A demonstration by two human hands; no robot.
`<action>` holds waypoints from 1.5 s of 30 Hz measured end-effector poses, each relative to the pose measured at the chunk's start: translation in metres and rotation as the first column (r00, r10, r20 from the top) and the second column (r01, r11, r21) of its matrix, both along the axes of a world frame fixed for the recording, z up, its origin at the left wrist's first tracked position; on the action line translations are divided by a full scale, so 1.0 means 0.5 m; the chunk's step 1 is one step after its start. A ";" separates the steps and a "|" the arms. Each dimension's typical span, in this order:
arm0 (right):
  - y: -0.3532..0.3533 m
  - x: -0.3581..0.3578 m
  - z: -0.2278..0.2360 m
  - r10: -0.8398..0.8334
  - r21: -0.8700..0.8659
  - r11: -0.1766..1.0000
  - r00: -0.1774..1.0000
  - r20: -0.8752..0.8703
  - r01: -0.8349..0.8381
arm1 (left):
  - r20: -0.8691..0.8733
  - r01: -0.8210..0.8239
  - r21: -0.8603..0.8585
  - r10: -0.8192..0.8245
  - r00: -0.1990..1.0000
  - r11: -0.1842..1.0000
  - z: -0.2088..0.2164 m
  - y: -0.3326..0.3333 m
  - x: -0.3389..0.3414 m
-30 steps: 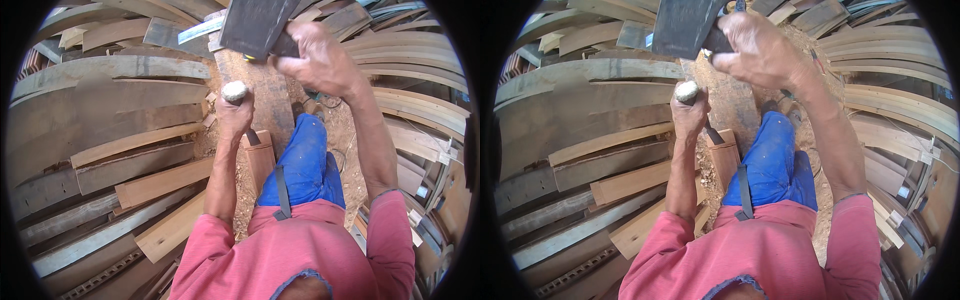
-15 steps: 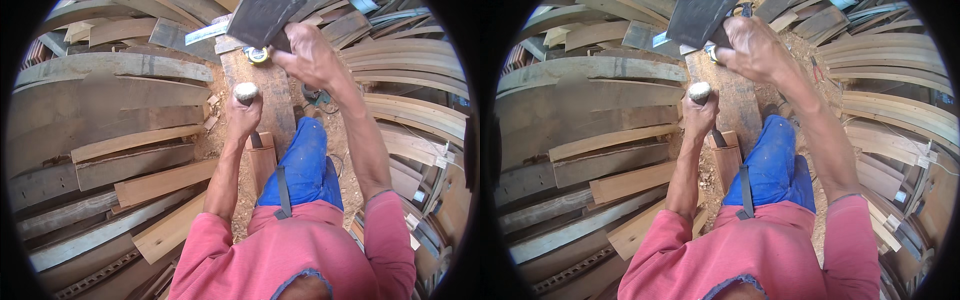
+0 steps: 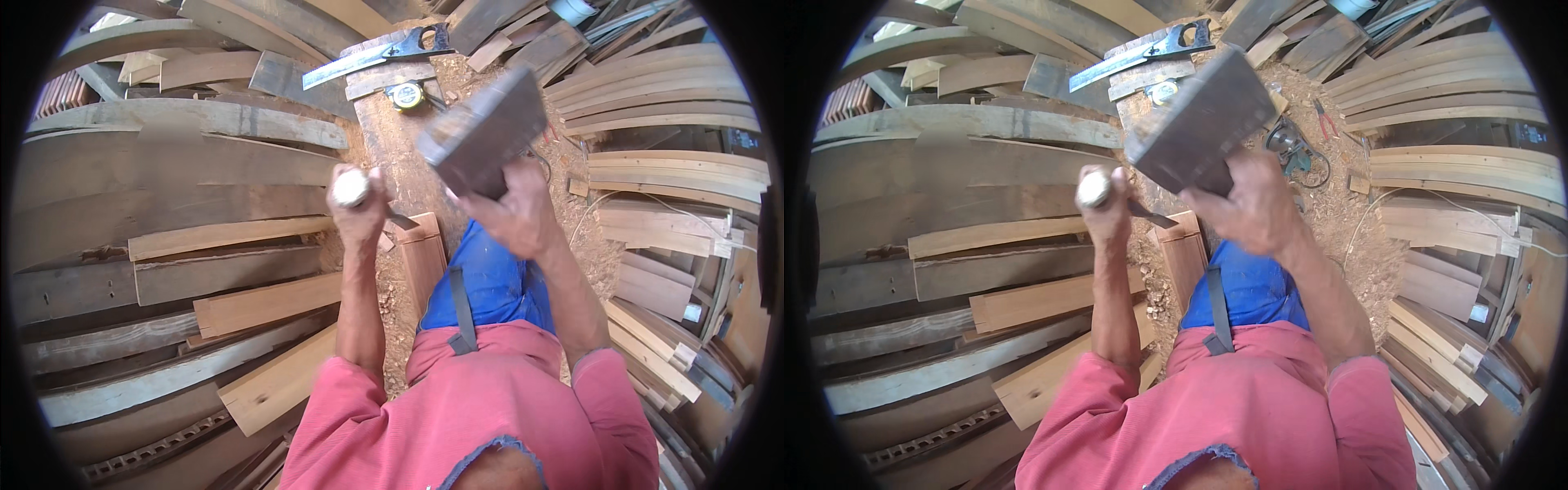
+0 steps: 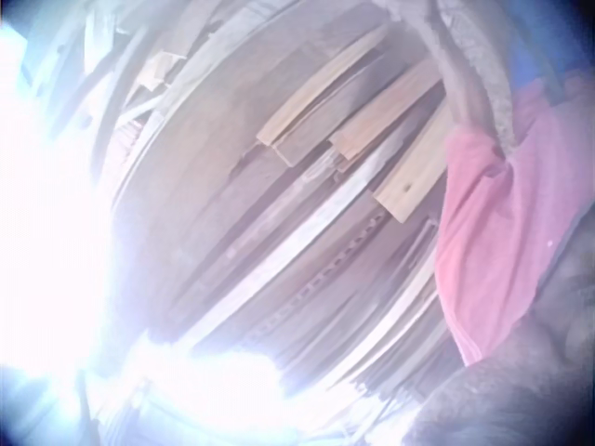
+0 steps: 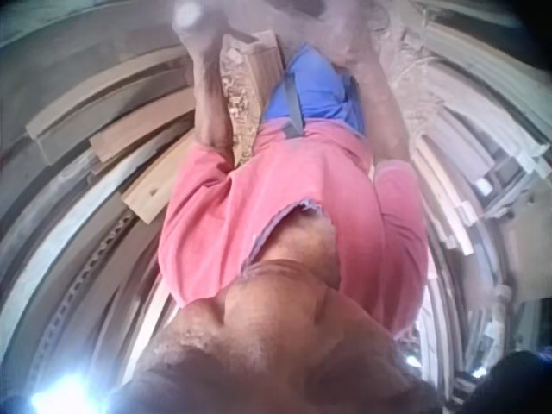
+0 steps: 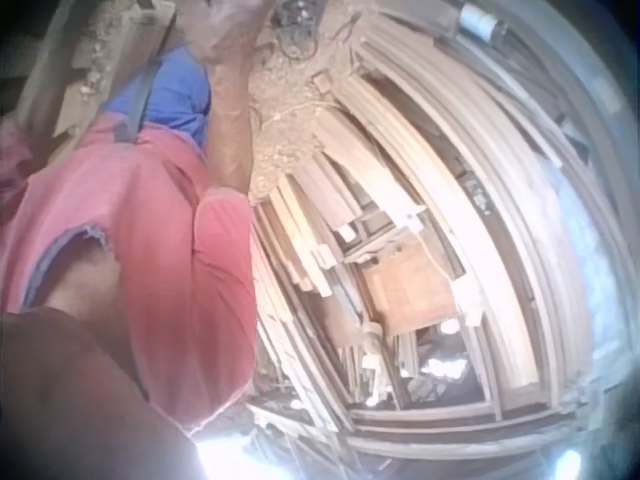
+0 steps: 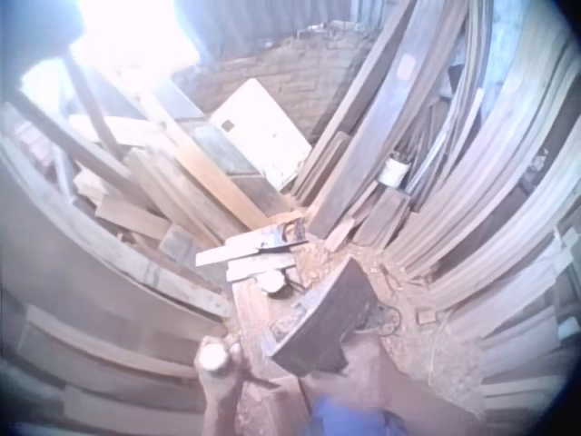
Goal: The person strikes a metal tool with an axe to chip a wooden beam, measures a wooden board with a tape measure, and cuts the board using a handheld circular saw.
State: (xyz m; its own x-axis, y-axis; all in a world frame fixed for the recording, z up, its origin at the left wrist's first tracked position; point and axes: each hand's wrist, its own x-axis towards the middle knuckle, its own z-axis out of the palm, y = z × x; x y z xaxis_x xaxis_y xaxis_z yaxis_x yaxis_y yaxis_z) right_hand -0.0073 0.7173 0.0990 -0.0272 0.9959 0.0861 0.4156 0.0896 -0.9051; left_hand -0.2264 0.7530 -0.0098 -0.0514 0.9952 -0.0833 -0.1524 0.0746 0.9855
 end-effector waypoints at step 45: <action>-0.263 0.037 0.021 -0.220 -0.089 0.975 0.911 -0.349 0.202 | -0.357 0.375 0.083 -0.324 0.876 0.923 0.005 -0.118 0.005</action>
